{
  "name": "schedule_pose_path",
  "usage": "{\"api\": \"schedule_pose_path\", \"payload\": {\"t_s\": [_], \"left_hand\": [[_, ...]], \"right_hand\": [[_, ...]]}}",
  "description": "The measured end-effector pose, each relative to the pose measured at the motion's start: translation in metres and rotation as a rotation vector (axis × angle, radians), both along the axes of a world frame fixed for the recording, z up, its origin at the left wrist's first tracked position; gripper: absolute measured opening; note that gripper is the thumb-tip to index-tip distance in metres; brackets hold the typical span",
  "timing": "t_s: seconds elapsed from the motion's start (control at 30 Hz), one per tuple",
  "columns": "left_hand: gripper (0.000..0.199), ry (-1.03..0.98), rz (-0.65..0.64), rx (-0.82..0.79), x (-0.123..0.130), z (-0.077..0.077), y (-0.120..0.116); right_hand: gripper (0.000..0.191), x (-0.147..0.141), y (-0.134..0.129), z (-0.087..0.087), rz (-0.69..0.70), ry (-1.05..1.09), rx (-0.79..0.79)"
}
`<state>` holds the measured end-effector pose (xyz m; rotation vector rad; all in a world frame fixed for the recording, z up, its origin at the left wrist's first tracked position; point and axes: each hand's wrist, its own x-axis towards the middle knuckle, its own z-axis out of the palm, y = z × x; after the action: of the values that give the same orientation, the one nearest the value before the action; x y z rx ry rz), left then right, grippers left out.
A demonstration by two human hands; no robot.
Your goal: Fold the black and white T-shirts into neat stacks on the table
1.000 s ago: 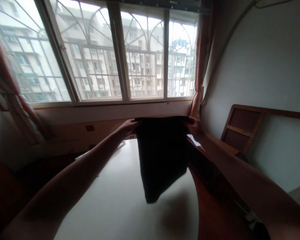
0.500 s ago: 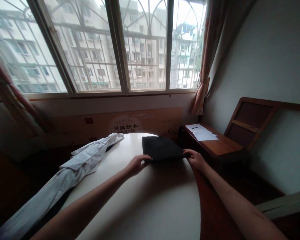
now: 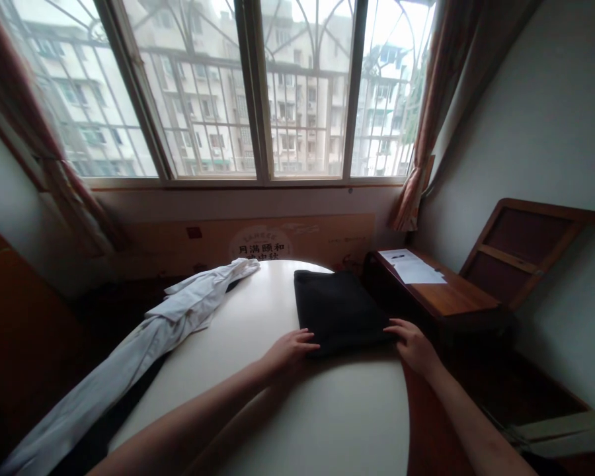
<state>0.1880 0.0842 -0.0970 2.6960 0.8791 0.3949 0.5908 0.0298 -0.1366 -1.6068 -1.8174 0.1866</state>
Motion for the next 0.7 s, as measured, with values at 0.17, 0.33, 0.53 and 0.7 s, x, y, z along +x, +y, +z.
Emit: {"api": "schedule_pose_path", "payload": {"t_s": [0.17, 0.33, 0.53, 0.7], "left_hand": [[0.068, 0.164, -0.103, -0.032, -0.016, 0.004, -0.022], [0.076, 0.164, 0.182, 0.036, -0.085, 0.038, -0.023], [0.052, 0.103, 0.819, 0.181, -0.240, 0.086, 0.017], [0.052, 0.043, 0.887, 0.097, -0.316, 0.086, 0.032]], "right_hand": [[0.052, 0.015, -0.013, 0.003, 0.066, -0.171, -0.174], [0.060, 0.013, -0.037, 0.009, 0.017, -0.159, -0.103], [0.049, -0.046, -0.093, 0.029, 0.035, -0.124, 0.108], [0.037, -0.096, -0.114, 0.036, 0.124, -0.074, 0.172]]}}
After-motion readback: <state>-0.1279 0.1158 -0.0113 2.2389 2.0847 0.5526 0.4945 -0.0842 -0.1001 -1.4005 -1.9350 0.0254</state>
